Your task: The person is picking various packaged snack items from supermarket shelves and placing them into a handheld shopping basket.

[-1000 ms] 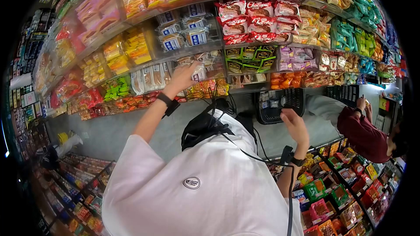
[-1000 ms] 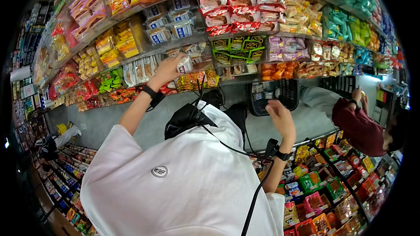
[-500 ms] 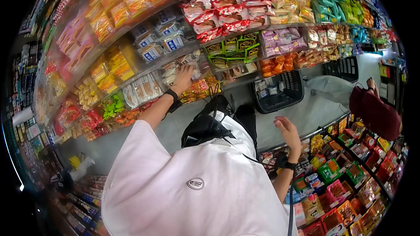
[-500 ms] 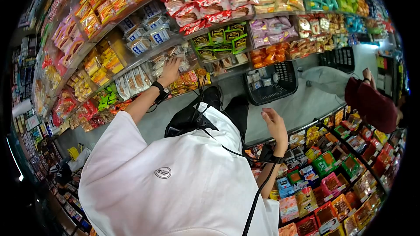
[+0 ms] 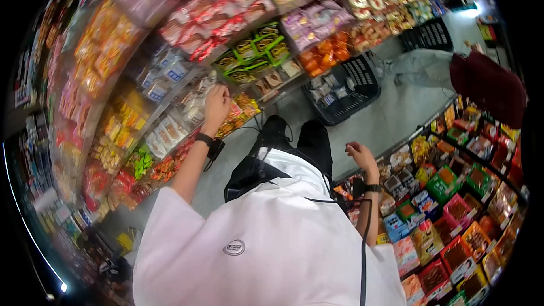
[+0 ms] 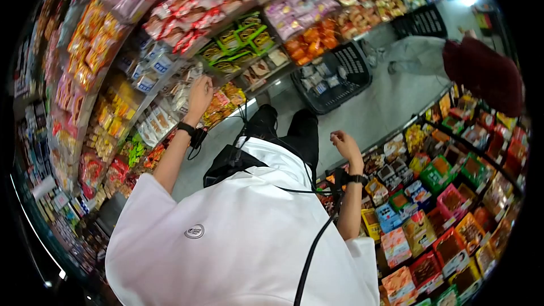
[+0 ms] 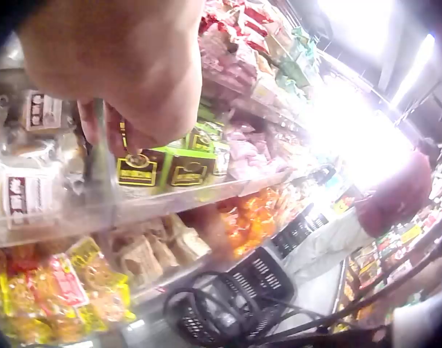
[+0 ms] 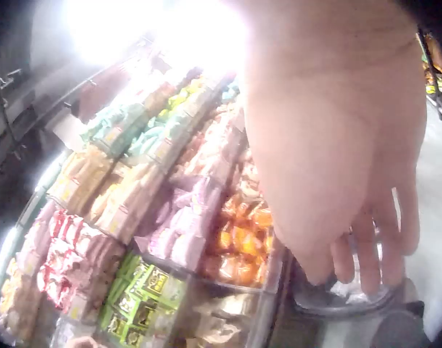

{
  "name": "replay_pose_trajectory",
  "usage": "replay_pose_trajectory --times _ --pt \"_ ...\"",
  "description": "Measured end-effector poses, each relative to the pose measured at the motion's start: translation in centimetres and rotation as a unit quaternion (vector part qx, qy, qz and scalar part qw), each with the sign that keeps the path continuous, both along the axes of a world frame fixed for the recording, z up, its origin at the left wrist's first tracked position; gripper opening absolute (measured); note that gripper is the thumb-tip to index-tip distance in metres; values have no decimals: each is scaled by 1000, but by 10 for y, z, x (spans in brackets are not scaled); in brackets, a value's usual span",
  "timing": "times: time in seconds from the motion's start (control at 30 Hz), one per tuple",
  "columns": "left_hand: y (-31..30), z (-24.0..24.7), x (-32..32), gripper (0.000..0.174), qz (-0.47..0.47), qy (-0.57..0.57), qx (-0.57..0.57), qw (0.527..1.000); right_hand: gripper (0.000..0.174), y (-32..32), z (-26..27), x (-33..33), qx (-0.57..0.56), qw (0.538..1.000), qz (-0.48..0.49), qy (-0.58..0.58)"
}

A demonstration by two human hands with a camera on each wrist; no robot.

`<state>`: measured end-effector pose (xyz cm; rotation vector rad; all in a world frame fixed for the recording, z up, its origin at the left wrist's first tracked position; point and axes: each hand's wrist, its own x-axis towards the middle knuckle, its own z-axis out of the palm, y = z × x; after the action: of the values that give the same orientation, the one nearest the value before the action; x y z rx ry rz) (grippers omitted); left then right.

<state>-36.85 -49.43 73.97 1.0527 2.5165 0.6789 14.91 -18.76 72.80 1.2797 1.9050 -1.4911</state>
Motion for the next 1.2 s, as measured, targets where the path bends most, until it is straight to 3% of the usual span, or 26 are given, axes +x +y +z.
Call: replay_pose_trajectory --times 0.03,0.07,0.2,0.47,0.6,0.7,0.8,0.9,1.03,1.1,1.2 --pt "12 7 14 8 7 -53 -5 999 39 6 -15 12 -11 1000 -2 -6" --pt "26 14 30 10 -24 -8 -16 1000 37 12 -24 21 -21 1000 -4 -13" --pt "72 3 91 7 -41 -97 5 994 35 28 -69 56 -74 997 -18 -33" --pt "154 -74 195 7 -92 -214 -110 966 34 99 -169 131 -174 981 -42 -80" --pt "177 -151 233 6 -108 -248 -150 951 35 130 -265 177 -172 973 -82 -129" --pt "199 -195 255 6 -122 -280 -201 931 33 154 -295 160 -156 973 -126 -110" --pt "229 -235 272 6 -140 -292 -225 919 31 168 -352 133 -140 982 -130 -16" --pt "266 -271 281 9 -165 -285 -253 909 29 185 -367 85 -124 981 -146 12" --pt "303 -341 285 11 -192 -275 -236 912 31 189 -415 57 -40 981 -186 -41" --pt "329 -373 282 14 -208 -266 -245 909 40 185 -430 45 64 976 -170 -122" --pt "363 -435 278 28 -228 -241 -268 904 53 176 -467 50 124 967 -150 -165"
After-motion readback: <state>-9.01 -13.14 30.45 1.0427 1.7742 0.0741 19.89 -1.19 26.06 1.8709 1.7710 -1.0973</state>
